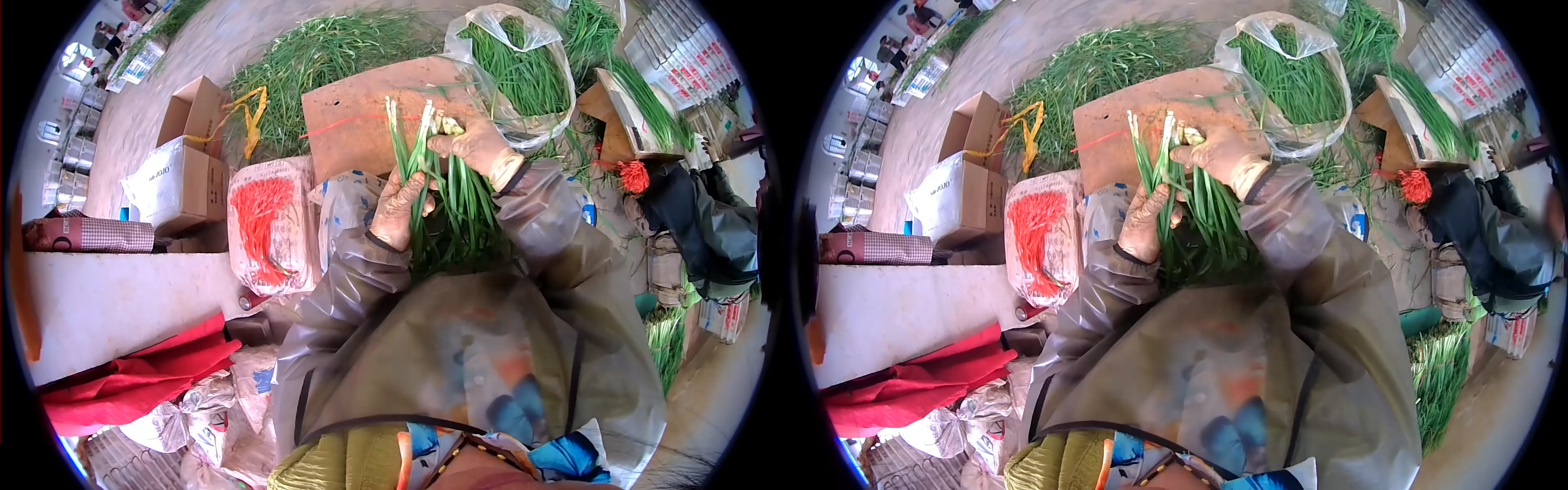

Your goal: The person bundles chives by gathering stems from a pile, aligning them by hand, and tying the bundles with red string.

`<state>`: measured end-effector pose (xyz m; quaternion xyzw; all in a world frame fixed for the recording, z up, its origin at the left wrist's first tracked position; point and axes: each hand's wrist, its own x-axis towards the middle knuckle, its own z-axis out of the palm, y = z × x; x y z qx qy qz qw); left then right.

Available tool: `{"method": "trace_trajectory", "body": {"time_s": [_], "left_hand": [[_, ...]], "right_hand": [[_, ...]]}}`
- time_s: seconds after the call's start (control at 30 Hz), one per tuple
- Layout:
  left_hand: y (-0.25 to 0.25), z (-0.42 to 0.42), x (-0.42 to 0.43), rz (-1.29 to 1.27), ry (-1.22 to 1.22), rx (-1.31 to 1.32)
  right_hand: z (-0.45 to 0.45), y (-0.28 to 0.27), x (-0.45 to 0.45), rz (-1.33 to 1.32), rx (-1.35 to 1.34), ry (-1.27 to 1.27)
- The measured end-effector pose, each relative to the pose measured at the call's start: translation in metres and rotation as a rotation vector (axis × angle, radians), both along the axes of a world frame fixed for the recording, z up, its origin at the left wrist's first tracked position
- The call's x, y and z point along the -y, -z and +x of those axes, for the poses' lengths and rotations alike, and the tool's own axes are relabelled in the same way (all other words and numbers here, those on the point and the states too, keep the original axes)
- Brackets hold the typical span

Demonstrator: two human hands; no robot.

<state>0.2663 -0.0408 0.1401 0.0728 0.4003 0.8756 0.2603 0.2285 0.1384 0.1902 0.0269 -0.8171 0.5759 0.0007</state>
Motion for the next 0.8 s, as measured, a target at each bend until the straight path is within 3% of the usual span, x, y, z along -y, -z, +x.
{"method": "trace_trajectory", "body": {"time_s": [0.03, 0.1, 0.17, 0.43, 0.5, 0.57, 0.63, 0.7, 0.77, 0.8], "left_hand": [[0.000, 0.000, 0.000, 0.022, -0.024, 0.048], [0.001, 0.001, 0.001, 0.040, 0.000, 0.045], [0.002, 0.001, 0.002, 0.228, 0.168, 0.140], [0.002, -0.001, 0.004, 0.293, 0.245, 0.069], [0.002, 0.000, 0.006, 0.256, 0.286, 0.079], [0.001, -0.001, 0.003, 0.169, 0.203, 0.015], [-0.008, 0.001, 0.000, 0.149, 0.080, 0.005], [-0.005, -0.002, 0.003, 0.006, 0.011, -0.095], [-0.002, -0.005, 0.004, 0.062, 0.035, -0.081], [0.001, -0.005, 0.002, 0.012, 0.008, -0.115]], "right_hand": [[-0.004, 0.005, -0.005, -0.145, 0.102, -0.037], [-0.005, 0.010, -0.008, -0.168, 0.142, -0.068], [-0.002, 0.013, -0.008, -0.275, 0.219, 0.030], [0.003, 0.014, 0.001, -0.386, 0.208, 0.066], [0.003, 0.012, 0.004, -0.301, 0.369, 0.064], [0.002, 0.011, 0.000, -0.369, 0.298, 0.008], [-0.002, 0.025, -0.019, -0.277, 0.146, 0.220], [0.006, 0.009, -0.036, -0.385, -0.010, 0.348], [0.021, -0.012, -0.046, -0.278, -0.067, 0.254], [0.028, -0.020, -0.038, -0.344, -0.111, 0.187]]}}
